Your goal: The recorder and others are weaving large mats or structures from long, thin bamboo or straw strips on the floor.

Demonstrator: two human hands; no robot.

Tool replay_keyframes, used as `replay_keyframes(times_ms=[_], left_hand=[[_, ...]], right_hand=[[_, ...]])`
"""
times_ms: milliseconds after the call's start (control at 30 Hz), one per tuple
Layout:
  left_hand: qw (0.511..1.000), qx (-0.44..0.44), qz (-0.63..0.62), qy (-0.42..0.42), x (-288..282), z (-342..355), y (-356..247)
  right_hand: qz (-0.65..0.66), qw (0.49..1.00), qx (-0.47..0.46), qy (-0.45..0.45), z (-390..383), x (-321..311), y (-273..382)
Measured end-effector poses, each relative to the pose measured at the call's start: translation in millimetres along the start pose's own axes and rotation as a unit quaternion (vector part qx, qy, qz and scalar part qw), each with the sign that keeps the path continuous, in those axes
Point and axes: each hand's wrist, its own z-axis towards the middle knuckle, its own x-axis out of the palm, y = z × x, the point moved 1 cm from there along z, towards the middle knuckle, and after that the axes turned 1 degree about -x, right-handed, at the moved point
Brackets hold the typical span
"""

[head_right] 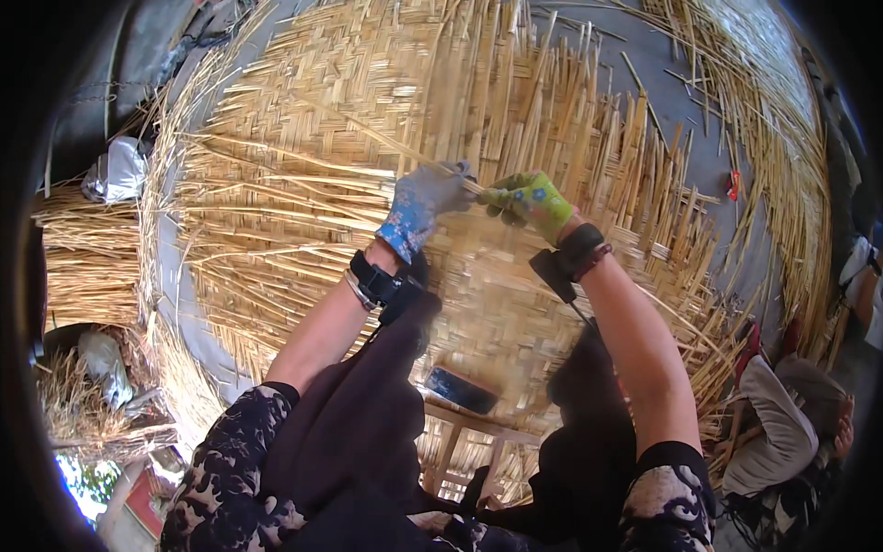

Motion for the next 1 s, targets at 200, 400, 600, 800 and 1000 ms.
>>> replay_keyframes(times_ms=[200,400,600,800,1000], left_hand=[[0.751,-0.272,-0.577,-0.169,-16,-19,-3],[0.733,-0.237,-0.628,-0.113,9,-25,-12],[0.97,-0.016,-0.23,-0.072,20,-19,35],[0.93,-0.15,-0.33,-0.067,26,-19,15],[0.853,-0.295,-0.43,-0.039,23,-21,7]], right_hand=[[-0.013,1.0,0.018,-0.016,2,-11,-27],[0.169,0.982,-0.023,0.083,6,1,-24],[0.14,0.989,0.036,0.034,18,13,-30],[0.156,0.986,0.01,-0.056,13,12,-43],[0.25,0.967,0.03,-0.044,11,14,-52]])
